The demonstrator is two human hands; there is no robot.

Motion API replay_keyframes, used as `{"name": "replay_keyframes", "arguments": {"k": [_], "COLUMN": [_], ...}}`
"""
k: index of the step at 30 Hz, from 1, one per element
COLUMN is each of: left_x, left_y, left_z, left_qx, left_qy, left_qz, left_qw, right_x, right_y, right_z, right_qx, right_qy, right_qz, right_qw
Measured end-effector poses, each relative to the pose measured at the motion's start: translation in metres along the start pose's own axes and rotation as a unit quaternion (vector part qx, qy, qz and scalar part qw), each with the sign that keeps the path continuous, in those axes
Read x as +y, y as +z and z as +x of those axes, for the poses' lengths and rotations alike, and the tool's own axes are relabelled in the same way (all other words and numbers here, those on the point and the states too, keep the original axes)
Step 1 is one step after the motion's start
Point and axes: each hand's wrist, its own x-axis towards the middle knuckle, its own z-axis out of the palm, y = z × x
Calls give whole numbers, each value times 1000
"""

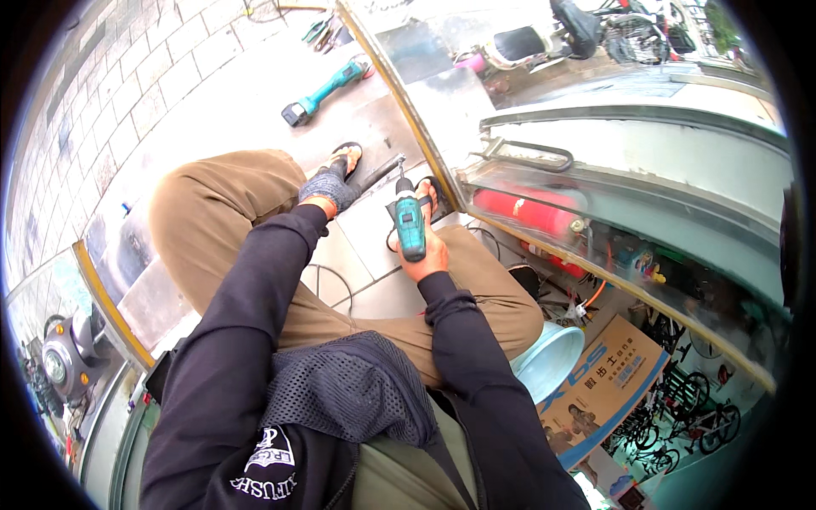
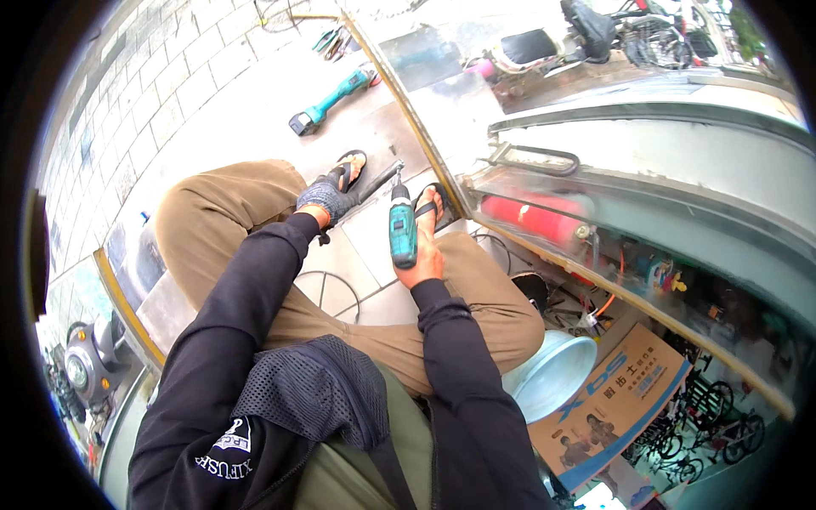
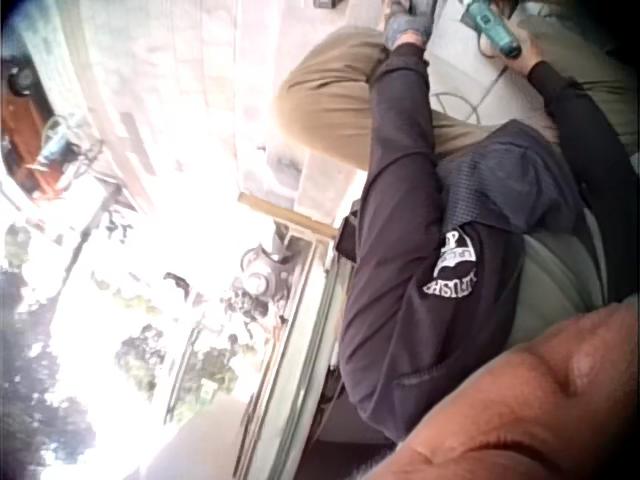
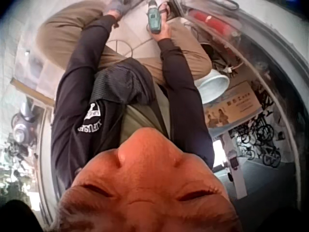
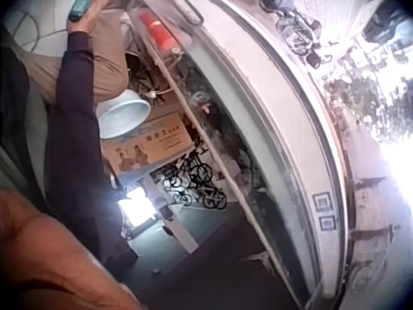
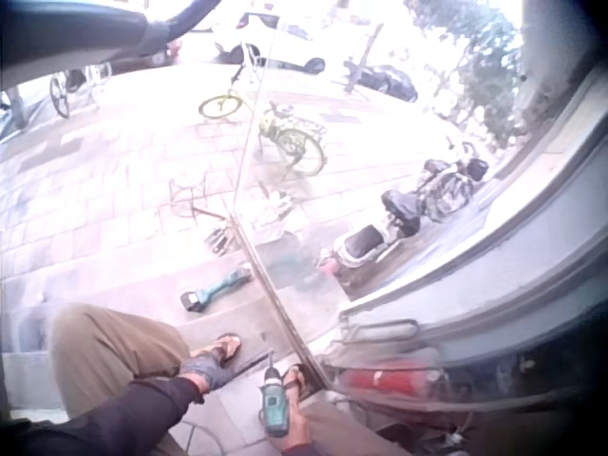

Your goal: The person sits on the ground and uses a cordless drill to make holes in a metal frame. They hold the drill with both hands, position it on the frame, and operate it to create holes.

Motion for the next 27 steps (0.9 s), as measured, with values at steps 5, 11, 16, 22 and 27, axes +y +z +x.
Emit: {"name": "replay_keyframes", "arguments": {"k": [5,11,16,22,27], "left_x": [11,55,71,53,46], "left_y": [-16,-53,-79,-109,-148], "left_z": [-7,-66,-99,-55,-49], "left_qx": [85,110,32,-80,-229], "left_qy": [125,205,175,135,-10], "left_qz": [-21,-30,-61,-2,-137], "left_qw": [988,972,982,988,964], "right_x": [-53,-55,-57,-56,-91], "right_y": [-65,-87,-103,-115,-166], "right_z": [-23,-45,-58,-35,20], "right_qx": [93,218,189,55,-275], "right_qy": [-232,-349,-376,-291,143], "right_qz": [-48,-129,-83,127,553], "right_qw": [967,902,904,947,774]}}
